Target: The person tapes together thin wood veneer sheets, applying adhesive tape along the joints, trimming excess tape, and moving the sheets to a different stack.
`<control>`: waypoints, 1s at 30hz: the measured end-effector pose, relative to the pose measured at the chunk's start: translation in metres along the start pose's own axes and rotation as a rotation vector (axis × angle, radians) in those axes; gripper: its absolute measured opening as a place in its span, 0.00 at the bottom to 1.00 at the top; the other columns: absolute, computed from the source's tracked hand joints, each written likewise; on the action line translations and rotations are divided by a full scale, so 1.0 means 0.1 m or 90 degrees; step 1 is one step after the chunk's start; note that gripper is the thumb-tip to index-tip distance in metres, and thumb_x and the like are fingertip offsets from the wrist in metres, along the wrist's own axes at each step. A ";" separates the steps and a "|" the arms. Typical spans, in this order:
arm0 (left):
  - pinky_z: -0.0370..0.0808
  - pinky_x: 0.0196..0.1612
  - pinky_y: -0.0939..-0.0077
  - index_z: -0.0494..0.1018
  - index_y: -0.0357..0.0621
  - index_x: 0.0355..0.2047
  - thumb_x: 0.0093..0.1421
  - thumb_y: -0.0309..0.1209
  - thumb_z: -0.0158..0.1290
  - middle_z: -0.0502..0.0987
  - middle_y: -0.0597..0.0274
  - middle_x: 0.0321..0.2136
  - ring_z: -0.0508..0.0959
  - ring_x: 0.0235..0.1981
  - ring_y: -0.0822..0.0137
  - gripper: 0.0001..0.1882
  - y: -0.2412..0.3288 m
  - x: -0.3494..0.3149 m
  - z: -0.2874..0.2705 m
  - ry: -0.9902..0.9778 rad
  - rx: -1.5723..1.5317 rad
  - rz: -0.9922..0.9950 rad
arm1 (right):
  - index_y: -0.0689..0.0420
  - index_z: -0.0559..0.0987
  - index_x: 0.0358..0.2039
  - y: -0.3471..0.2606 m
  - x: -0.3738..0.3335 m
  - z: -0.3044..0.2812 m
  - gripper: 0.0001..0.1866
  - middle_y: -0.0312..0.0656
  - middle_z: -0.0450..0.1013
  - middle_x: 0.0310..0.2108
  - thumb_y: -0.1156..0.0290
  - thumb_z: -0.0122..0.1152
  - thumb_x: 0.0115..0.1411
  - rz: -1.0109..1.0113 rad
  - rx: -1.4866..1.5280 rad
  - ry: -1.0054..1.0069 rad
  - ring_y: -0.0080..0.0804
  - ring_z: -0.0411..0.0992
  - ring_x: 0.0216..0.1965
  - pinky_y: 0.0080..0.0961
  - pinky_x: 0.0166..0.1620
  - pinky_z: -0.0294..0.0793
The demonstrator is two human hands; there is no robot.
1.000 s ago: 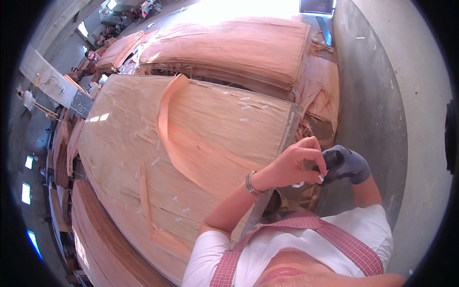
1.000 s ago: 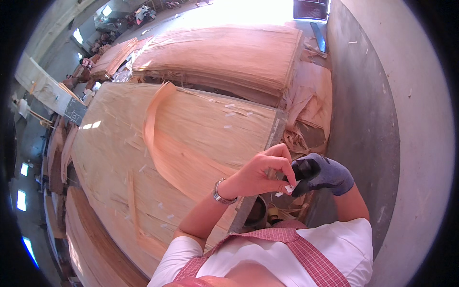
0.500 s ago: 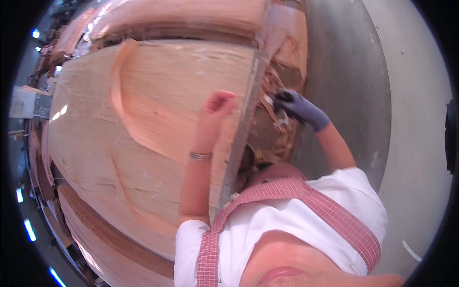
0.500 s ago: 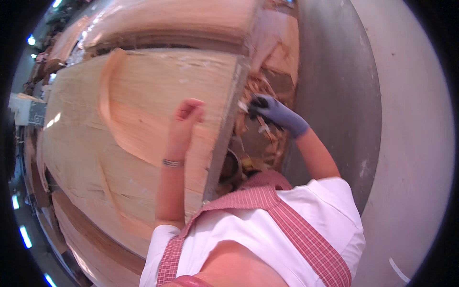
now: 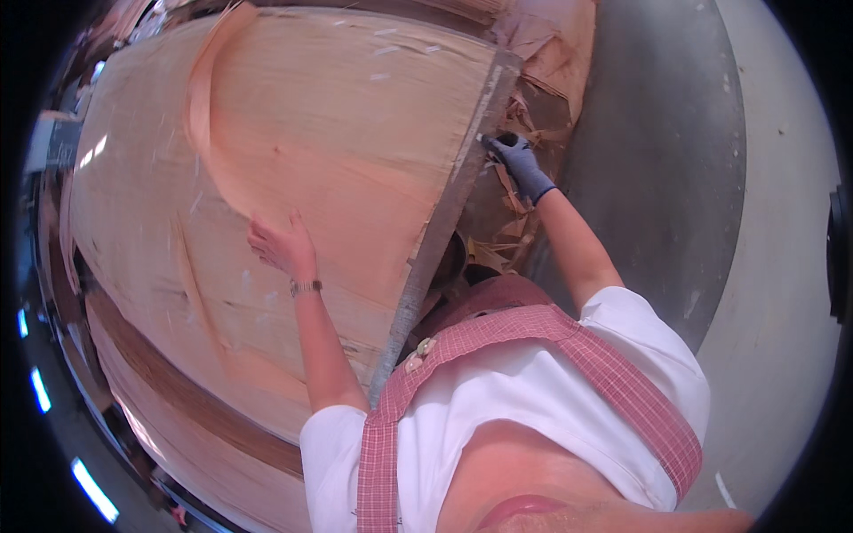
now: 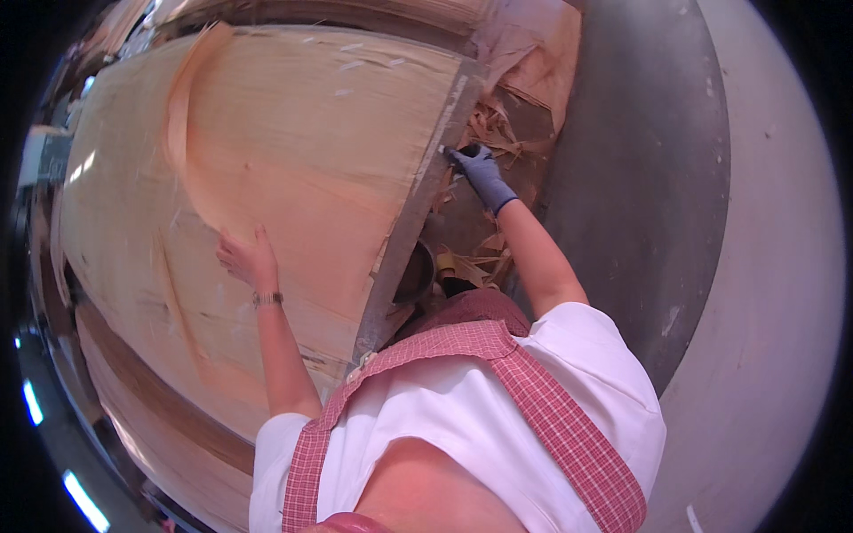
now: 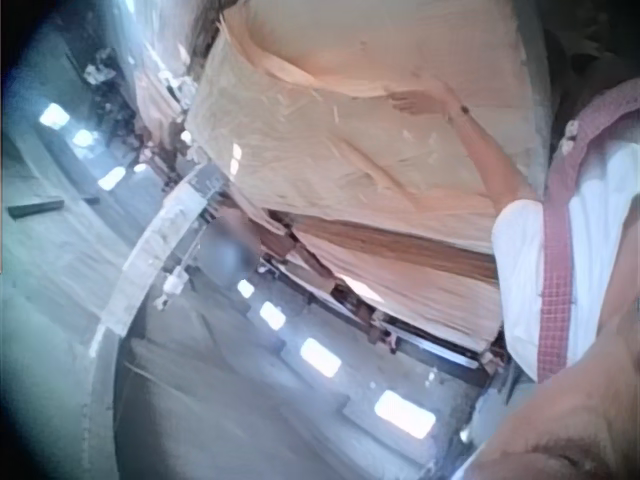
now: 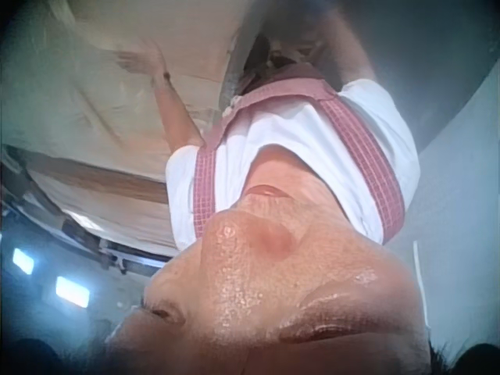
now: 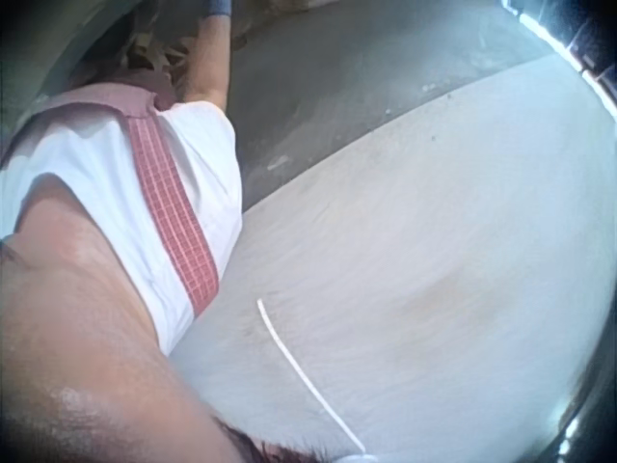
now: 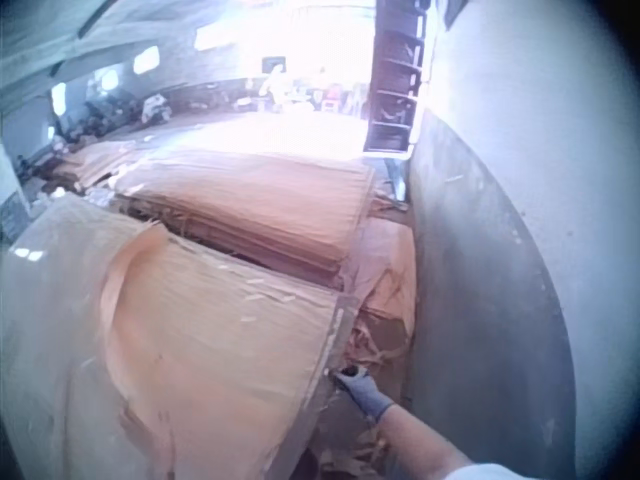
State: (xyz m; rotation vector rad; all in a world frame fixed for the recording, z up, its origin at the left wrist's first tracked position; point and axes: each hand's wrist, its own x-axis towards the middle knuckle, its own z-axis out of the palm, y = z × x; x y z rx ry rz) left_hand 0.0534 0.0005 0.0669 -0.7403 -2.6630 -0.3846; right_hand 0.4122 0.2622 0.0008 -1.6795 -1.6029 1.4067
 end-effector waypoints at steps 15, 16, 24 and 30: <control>0.82 0.32 0.76 0.74 0.42 0.40 0.60 0.30 0.61 0.79 0.62 0.34 0.81 0.34 0.67 0.11 -0.37 0.81 0.24 -0.363 -0.947 -0.540 | 0.58 0.79 0.41 -1.05 -0.22 1.22 0.21 0.49 0.77 0.37 0.53 0.68 0.58 -0.432 -0.141 -0.248 0.42 0.76 0.38 0.36 0.42 0.76; 0.83 0.31 0.74 0.73 0.41 0.40 0.60 0.30 0.61 0.79 0.60 0.34 0.81 0.33 0.66 0.10 -0.40 0.88 0.21 -0.355 -0.978 -0.557 | 0.58 0.79 0.41 -1.20 -0.23 1.26 0.21 0.49 0.77 0.36 0.53 0.68 0.59 -0.426 -0.123 -0.298 0.41 0.77 0.37 0.36 0.42 0.76; 0.85 0.34 0.68 0.71 0.36 0.43 0.60 0.28 0.61 0.78 0.55 0.38 0.83 0.34 0.61 0.15 -0.19 1.07 -0.01 -0.322 -0.968 -0.487 | 0.62 0.77 0.50 -2.57 -1.27 1.20 0.40 0.53 0.77 0.43 0.36 0.64 0.54 -0.624 -0.279 -0.324 0.46 0.77 0.46 0.35 0.50 0.75; 0.85 0.34 0.66 0.71 0.34 0.44 0.59 0.27 0.62 0.79 0.55 0.36 0.83 0.33 0.60 0.16 -0.43 0.95 0.09 -0.306 -1.011 -0.506 | 0.63 0.74 0.49 -2.57 -1.03 1.41 0.47 0.56 0.75 0.44 0.27 0.60 0.50 -0.564 -0.348 -0.324 0.51 0.76 0.46 0.39 0.51 0.75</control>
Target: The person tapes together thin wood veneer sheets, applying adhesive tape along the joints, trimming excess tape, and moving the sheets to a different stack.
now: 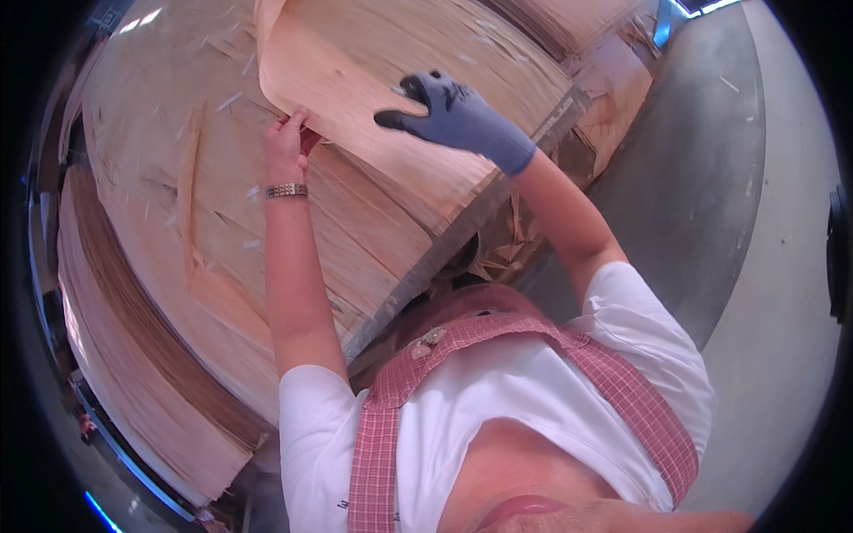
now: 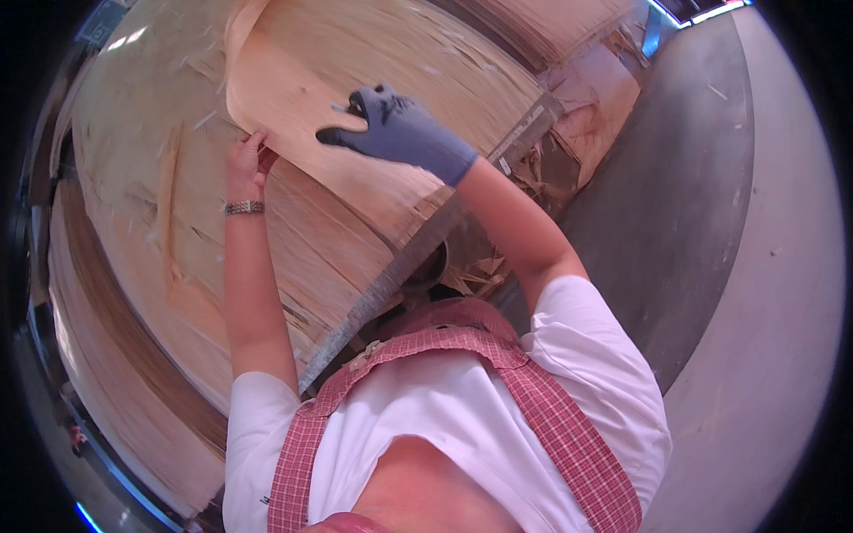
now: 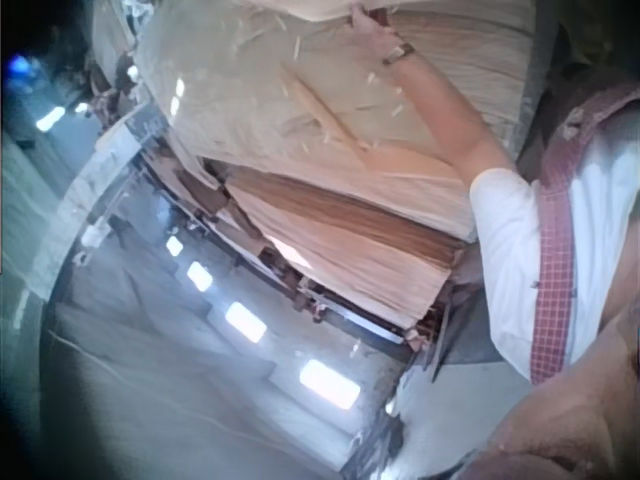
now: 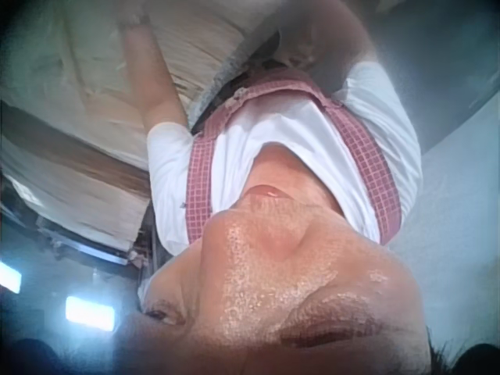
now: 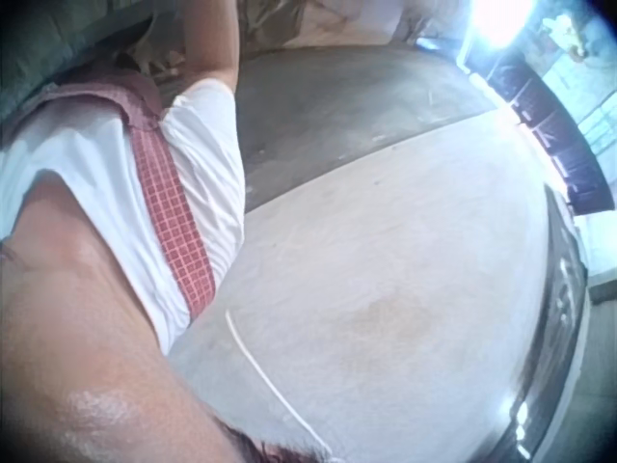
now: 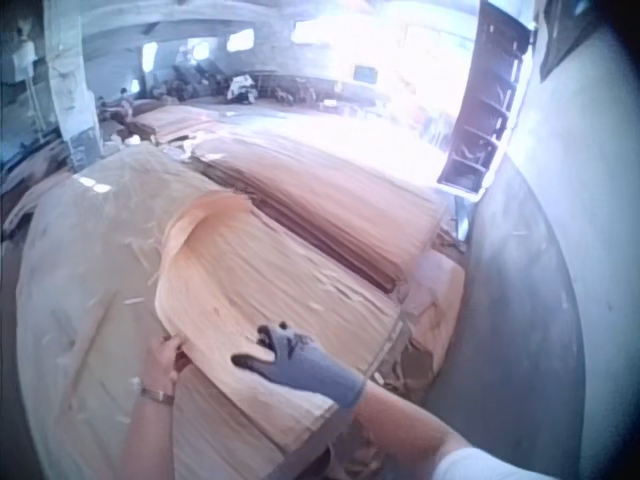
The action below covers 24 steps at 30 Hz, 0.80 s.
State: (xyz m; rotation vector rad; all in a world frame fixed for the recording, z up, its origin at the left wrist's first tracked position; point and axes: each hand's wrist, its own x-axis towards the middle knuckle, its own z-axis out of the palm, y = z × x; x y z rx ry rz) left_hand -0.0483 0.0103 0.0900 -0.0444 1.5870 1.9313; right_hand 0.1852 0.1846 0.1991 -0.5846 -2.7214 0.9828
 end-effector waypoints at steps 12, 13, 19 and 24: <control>0.75 0.56 0.54 0.68 0.39 0.55 0.66 0.55 0.49 0.73 0.48 0.54 0.75 0.55 0.53 0.32 -0.52 -0.24 0.03 -0.058 -0.269 -0.161 | 0.59 0.79 0.39 -0.68 0.04 0.16 0.20 0.51 0.78 0.29 0.54 0.60 0.57 -0.137 0.067 -0.012 0.48 0.79 0.35 0.39 0.38 0.77; 0.73 0.58 0.54 0.67 0.40 0.58 0.67 0.57 0.47 0.72 0.47 0.56 0.74 0.56 0.53 0.34 -0.45 -0.39 0.24 -0.152 -0.356 -0.211 | 0.55 0.81 0.41 -0.70 0.06 0.01 0.17 0.49 0.78 0.30 0.58 0.62 0.55 -0.086 0.119 0.007 0.42 0.79 0.33 0.33 0.38 0.77; 0.76 0.55 0.66 0.69 0.39 0.59 0.67 0.45 0.51 0.75 0.53 0.56 0.77 0.54 0.59 0.27 0.14 -0.31 0.25 -0.191 -0.344 0.002 | 0.61 0.82 0.45 -0.48 0.03 -0.66 0.17 0.28 0.76 0.27 0.66 0.69 0.58 0.103 0.357 -0.077 0.13 0.67 0.24 0.15 0.26 0.66; 0.81 0.39 0.75 0.76 0.39 0.49 0.58 0.28 0.63 0.81 0.60 0.42 0.82 0.40 0.70 0.18 0.81 -0.48 0.31 -0.004 -0.035 0.281 | 0.58 0.82 0.41 0.47 0.30 -0.21 0.22 0.29 0.73 0.25 0.54 0.73 0.53 0.184 0.363 -0.101 0.16 0.66 0.23 0.18 0.25 0.65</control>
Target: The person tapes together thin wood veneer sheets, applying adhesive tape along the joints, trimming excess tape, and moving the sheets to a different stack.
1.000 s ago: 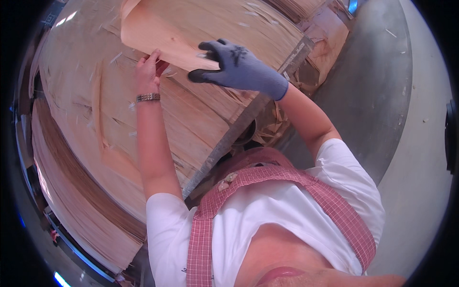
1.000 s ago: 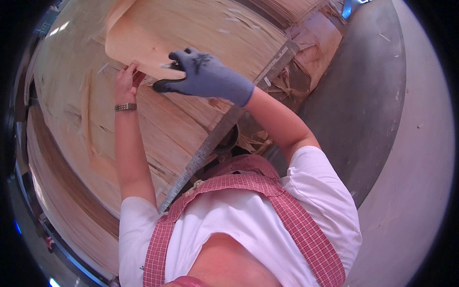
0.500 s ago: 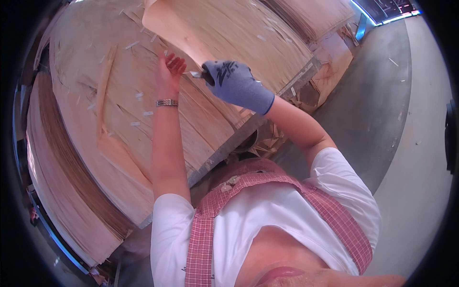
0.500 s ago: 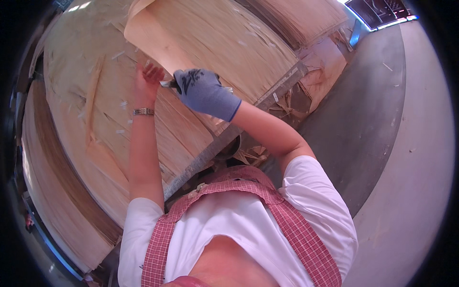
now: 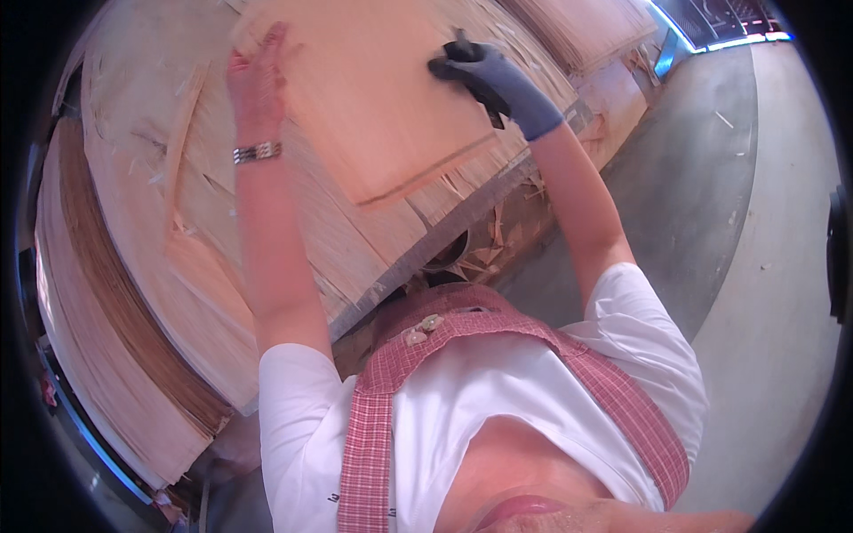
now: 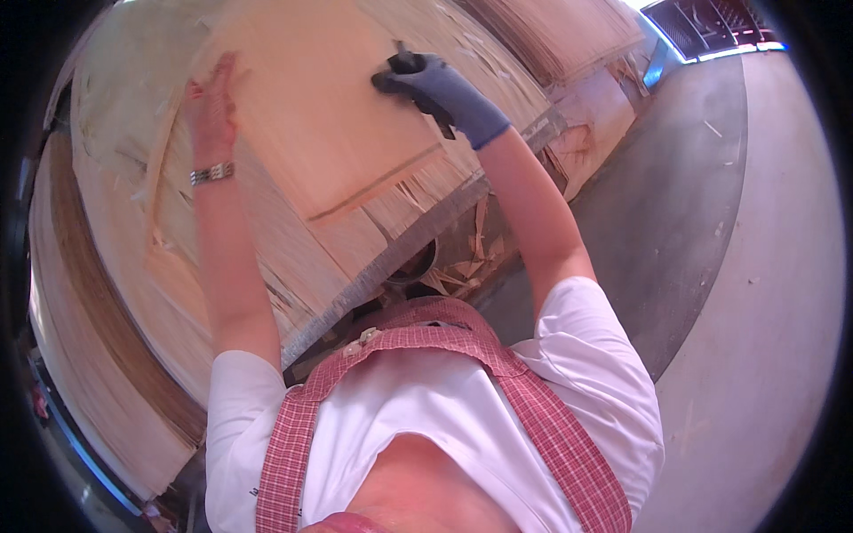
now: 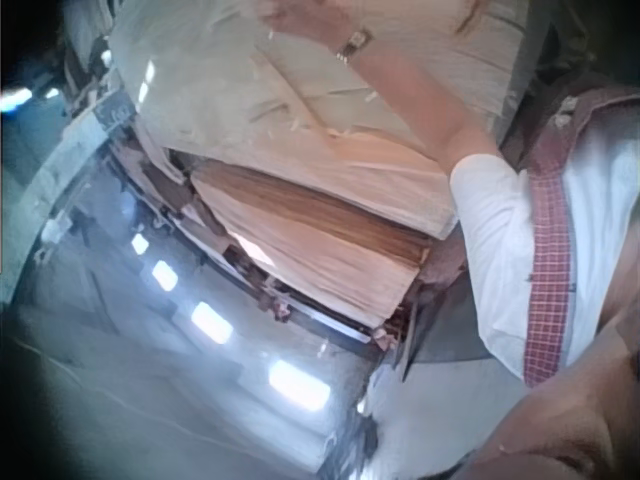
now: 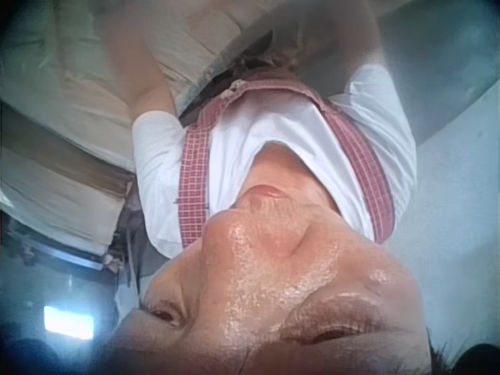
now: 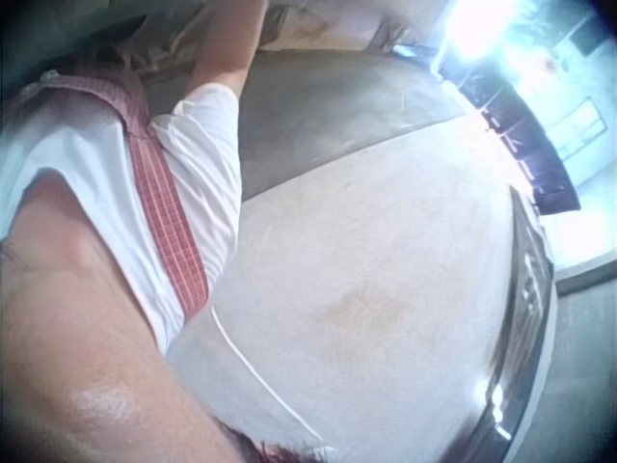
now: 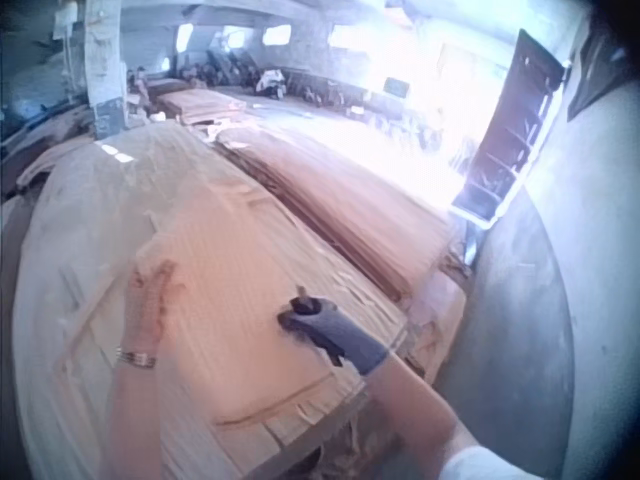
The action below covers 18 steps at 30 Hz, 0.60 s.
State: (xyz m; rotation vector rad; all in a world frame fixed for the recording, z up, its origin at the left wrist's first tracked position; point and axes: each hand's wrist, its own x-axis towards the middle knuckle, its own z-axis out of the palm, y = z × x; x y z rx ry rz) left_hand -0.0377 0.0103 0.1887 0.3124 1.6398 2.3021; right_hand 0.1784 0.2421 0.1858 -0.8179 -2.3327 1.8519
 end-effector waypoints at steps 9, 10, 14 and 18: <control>0.77 0.36 0.68 0.78 0.33 0.38 0.51 0.30 0.68 0.83 0.56 0.33 0.82 0.32 0.64 0.17 -1.51 -0.35 -0.73 0.028 0.342 -0.123 | 0.55 0.80 0.41 1.24 0.24 0.35 0.25 0.42 0.79 0.36 0.49 0.71 0.51 0.023 -0.358 -0.084 0.36 0.76 0.37 0.33 0.40 0.74; 0.77 0.37 0.66 0.78 0.33 0.37 0.50 0.31 0.69 0.83 0.55 0.32 0.82 0.32 0.62 0.17 -1.64 -0.36 -0.81 0.024 0.315 -0.149 | 0.54 0.80 0.41 1.25 0.21 0.40 0.25 0.44 0.79 0.39 0.48 0.69 0.52 -0.004 -0.414 -0.062 0.39 0.77 0.41 0.35 0.43 0.74; 0.77 0.38 0.64 0.78 0.35 0.33 0.48 0.36 0.71 0.84 0.51 0.31 0.82 0.32 0.58 0.20 -1.87 -0.36 -0.91 0.069 0.520 -0.111 | 0.50 0.80 0.43 1.36 0.18 0.42 0.26 0.44 0.79 0.43 0.44 0.67 0.53 0.040 -0.485 -0.078 0.43 0.76 0.47 0.37 0.48 0.73; 0.78 0.39 0.61 0.78 0.35 0.32 0.46 0.39 0.72 0.84 0.50 0.31 0.83 0.33 0.54 0.22 -1.75 -0.43 -0.68 0.071 0.612 -0.120 | 0.50 0.80 0.42 1.51 0.11 0.38 0.26 0.44 0.78 0.42 0.43 0.66 0.53 0.015 -0.486 -0.044 0.43 0.75 0.48 0.39 0.48 0.73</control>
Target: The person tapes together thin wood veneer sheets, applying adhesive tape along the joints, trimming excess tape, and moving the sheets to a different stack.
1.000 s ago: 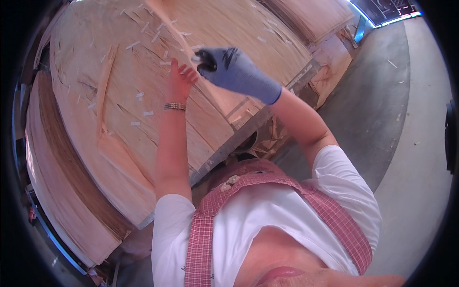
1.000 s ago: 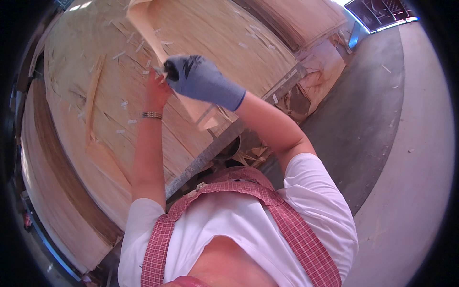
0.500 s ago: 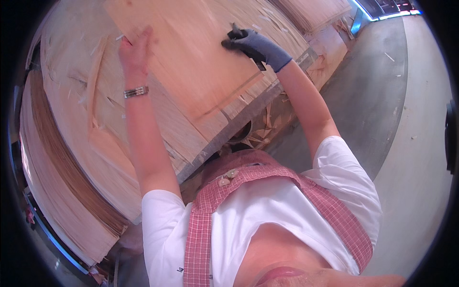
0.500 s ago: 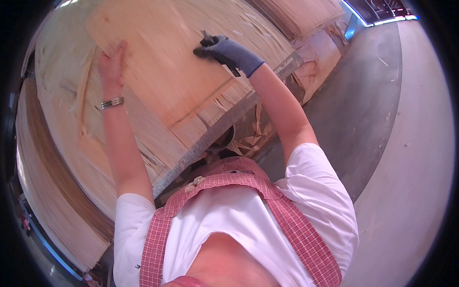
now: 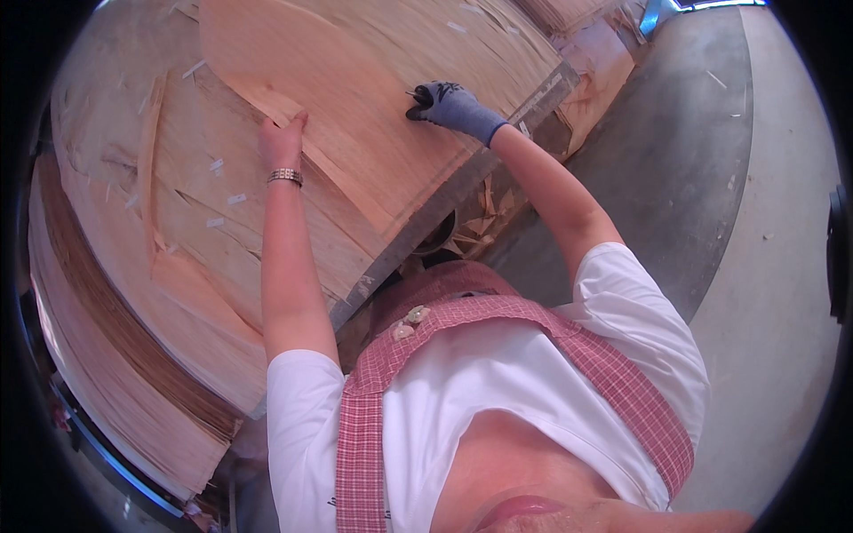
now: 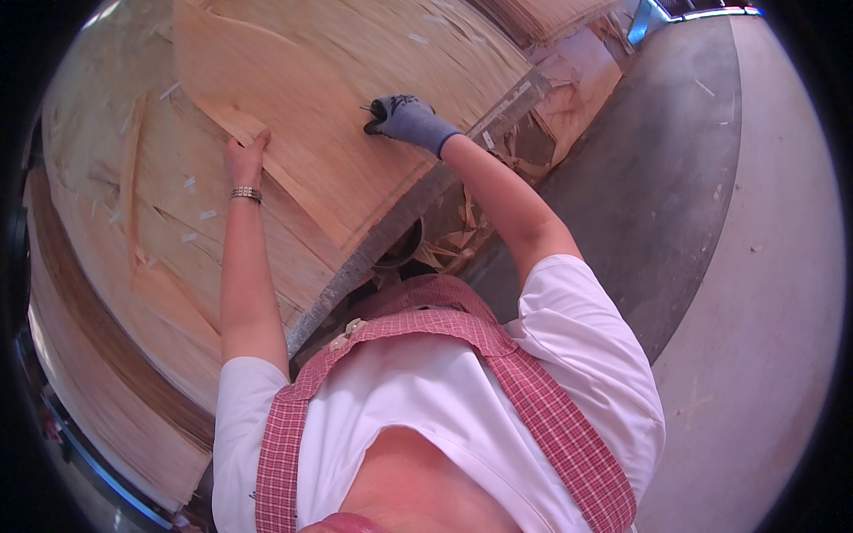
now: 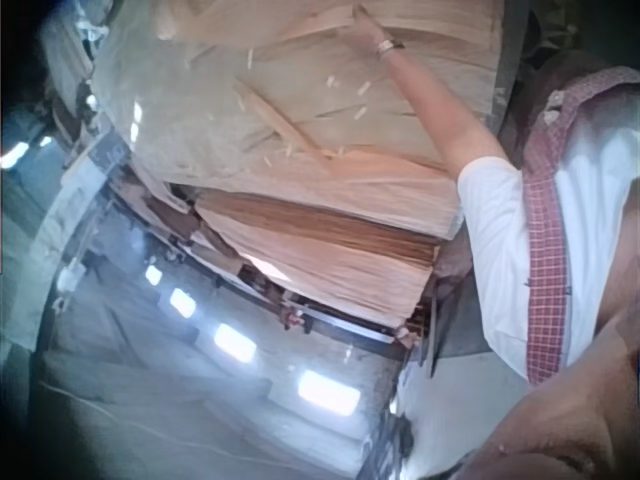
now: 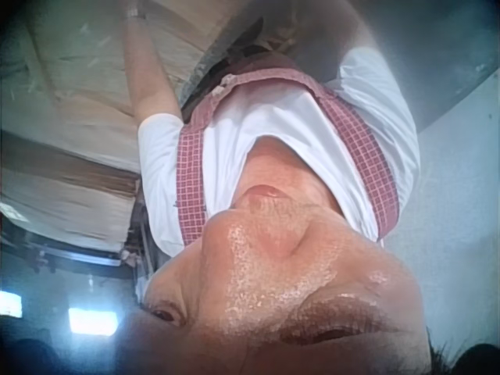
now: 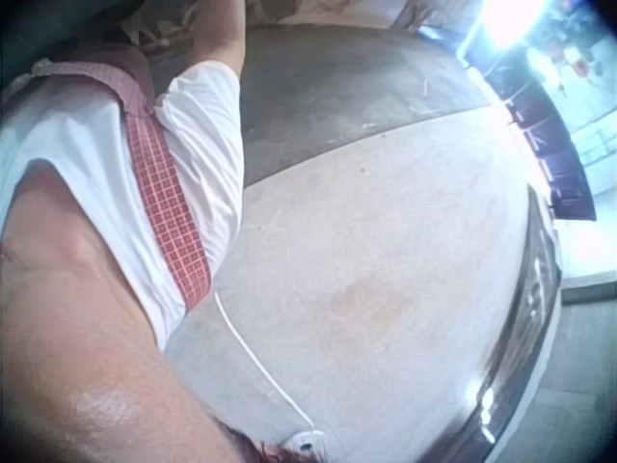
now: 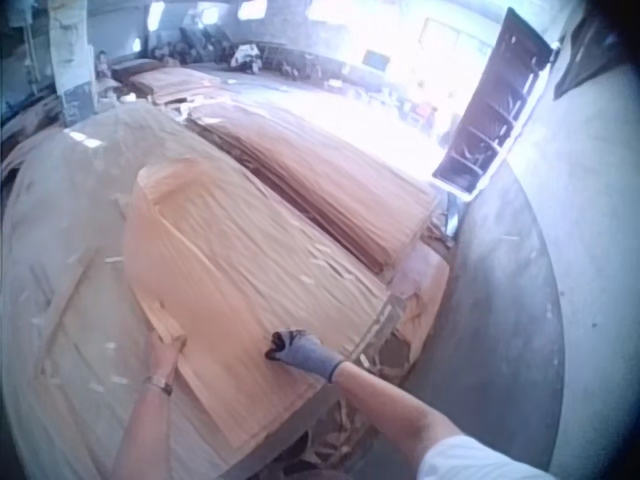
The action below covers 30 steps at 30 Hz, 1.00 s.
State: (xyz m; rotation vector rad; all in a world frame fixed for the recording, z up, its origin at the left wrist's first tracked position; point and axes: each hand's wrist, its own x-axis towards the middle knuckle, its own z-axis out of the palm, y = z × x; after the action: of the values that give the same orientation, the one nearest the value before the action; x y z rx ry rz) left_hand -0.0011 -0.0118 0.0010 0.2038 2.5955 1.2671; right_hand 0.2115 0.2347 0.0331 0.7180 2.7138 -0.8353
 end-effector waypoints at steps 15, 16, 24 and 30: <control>0.46 0.73 0.53 0.50 0.41 0.71 0.65 0.51 0.47 0.50 0.53 0.72 0.48 0.73 0.55 0.41 0.28 0.29 0.26 -0.186 0.438 0.592 | 0.54 0.75 0.32 -0.06 -0.09 0.03 0.21 0.49 0.74 0.34 0.49 0.67 0.52 -0.048 0.007 0.076 0.50 0.74 0.39 0.44 0.41 0.73; 0.45 0.73 0.53 0.49 0.42 0.71 0.66 0.51 0.45 0.49 0.54 0.73 0.47 0.74 0.55 0.41 0.28 0.61 0.24 -0.174 0.466 0.567 | 0.54 0.75 0.32 -0.09 -0.12 0.01 0.21 0.49 0.74 0.34 0.49 0.68 0.52 -0.043 0.014 0.078 0.51 0.74 0.39 0.44 0.41 0.73; 0.47 0.72 0.55 0.52 0.44 0.71 0.69 0.49 0.40 0.53 0.57 0.72 0.52 0.72 0.57 0.35 0.09 2.37 -0.16 -0.025 0.500 0.464 | 0.59 0.73 0.42 -0.56 0.07 -0.18 0.19 0.55 0.70 0.44 0.68 0.70 0.52 -0.025 0.003 0.291 0.54 0.67 0.53 0.48 0.51 0.70; 0.54 0.70 0.56 0.59 0.45 0.67 0.69 0.45 0.41 0.60 0.58 0.69 0.59 0.70 0.59 0.30 -0.05 2.42 -0.16 0.008 0.385 0.482 | 0.63 0.75 0.39 -1.99 1.51 -0.26 0.12 0.51 0.77 0.34 0.66 0.51 0.66 0.006 0.385 -0.026 0.39 0.79 0.32 0.33 0.33 0.79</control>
State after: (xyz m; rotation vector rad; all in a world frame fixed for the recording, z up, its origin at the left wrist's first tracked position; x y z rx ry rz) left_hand -0.2383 0.0295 -0.0316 1.3813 2.9337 0.5635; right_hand -0.0210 0.1652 0.0970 0.8003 2.4134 -1.6741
